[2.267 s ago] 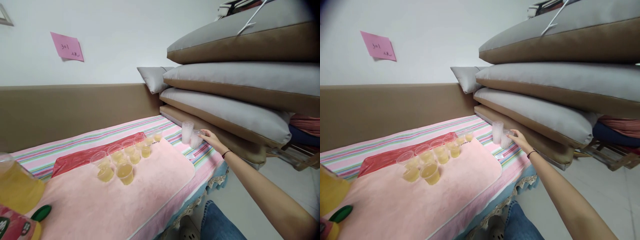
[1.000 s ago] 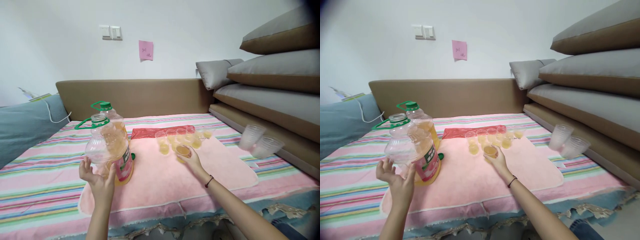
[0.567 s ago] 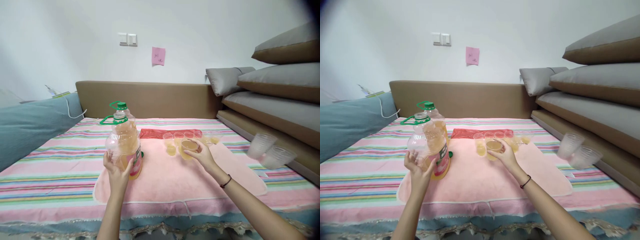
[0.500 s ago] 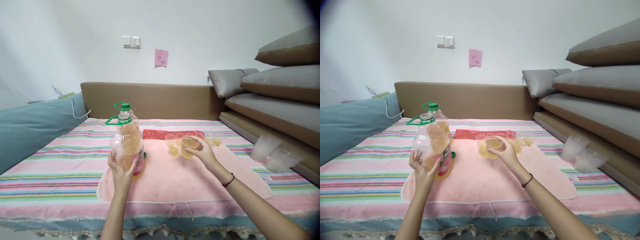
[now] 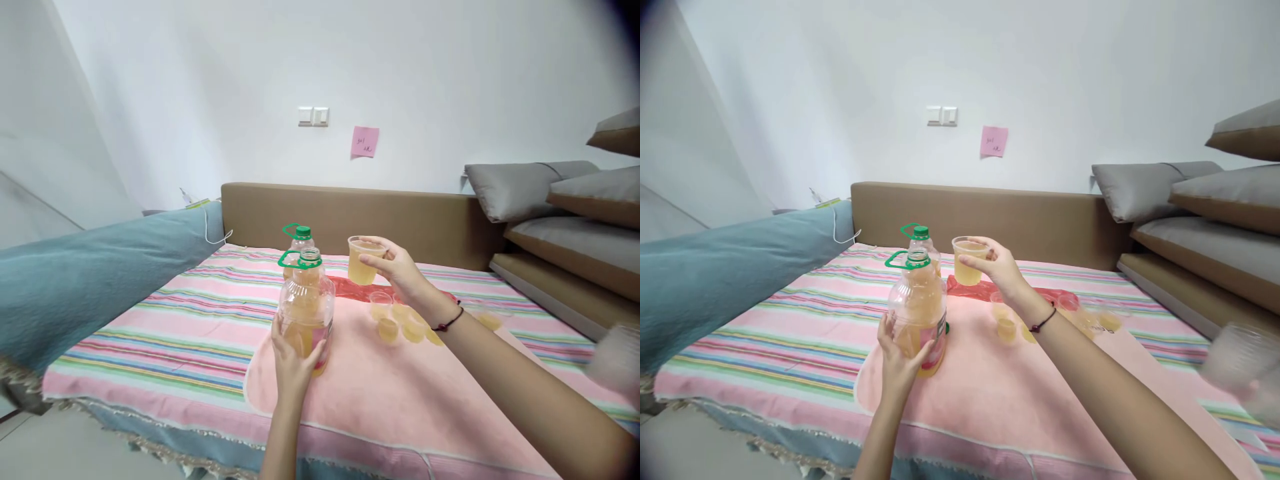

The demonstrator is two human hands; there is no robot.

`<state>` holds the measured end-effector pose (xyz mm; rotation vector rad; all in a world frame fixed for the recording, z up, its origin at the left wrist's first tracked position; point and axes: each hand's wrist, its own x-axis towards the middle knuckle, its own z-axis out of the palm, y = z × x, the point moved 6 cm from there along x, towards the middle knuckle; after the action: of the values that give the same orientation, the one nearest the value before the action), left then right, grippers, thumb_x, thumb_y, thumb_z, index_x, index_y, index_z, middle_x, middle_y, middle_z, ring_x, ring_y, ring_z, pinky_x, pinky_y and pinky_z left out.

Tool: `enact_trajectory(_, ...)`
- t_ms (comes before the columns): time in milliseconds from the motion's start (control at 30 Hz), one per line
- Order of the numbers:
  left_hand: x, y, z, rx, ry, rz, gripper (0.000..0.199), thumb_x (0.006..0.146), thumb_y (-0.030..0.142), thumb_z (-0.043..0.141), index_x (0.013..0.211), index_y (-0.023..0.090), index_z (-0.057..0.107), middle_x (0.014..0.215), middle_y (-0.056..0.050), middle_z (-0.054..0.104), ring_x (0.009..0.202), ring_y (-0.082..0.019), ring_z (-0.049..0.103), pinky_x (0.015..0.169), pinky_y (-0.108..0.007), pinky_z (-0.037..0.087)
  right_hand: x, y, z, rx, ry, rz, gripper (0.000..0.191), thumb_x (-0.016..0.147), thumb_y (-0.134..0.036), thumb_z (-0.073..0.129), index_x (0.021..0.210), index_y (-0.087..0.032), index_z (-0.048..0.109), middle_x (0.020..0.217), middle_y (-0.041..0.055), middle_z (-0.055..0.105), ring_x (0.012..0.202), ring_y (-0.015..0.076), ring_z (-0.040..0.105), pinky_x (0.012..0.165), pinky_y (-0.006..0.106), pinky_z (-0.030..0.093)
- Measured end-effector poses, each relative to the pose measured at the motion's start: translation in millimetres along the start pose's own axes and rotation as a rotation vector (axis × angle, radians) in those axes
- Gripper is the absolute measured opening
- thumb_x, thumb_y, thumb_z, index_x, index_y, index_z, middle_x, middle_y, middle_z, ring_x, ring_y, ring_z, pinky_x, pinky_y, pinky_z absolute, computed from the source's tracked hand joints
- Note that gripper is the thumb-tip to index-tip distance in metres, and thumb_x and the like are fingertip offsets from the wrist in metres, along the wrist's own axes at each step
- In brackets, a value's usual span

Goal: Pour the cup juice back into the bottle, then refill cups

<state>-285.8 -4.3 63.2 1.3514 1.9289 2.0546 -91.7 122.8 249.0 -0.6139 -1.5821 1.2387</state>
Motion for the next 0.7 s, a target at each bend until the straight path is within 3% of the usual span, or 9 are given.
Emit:
enact_trajectory(267, -3, 2, -3.4, 0.005, 0.030, -0.007, 0.107, 0.066, 0.038, 0.080, 0.151, 0.020, 0.018, 0.154, -0.017, 0.032, 0.144, -0.034, 0.032, 0.118, -0.054, 0.030, 27, -1, 44, 0.023, -0.095, 0.035, 0.053, 0.056, -0.037, 0.087, 0.103, -0.024, 0.067, 0.117, 0.0089, 0.073, 0.114, 0.0270, 0.064, 0.094, 0.043, 0.050)
enact_trajectory(700, -4, 2, -1.2, 0.051, -0.005, -0.002, 0.105, 0.067, 0.035, 0.080, 0.151, 0.021, 0.018, 0.152, -0.018, 0.036, 0.142, -0.035, 0.034, 0.115, -0.056, 0.033, 26, 12, 49, -0.051, -0.114, 0.077, 0.056, 0.055, -0.038, 0.089, 0.105, -0.024, 0.069, 0.116, 0.0079, 0.073, 0.112, 0.0273, 0.064, 0.095, 0.044, 0.049)
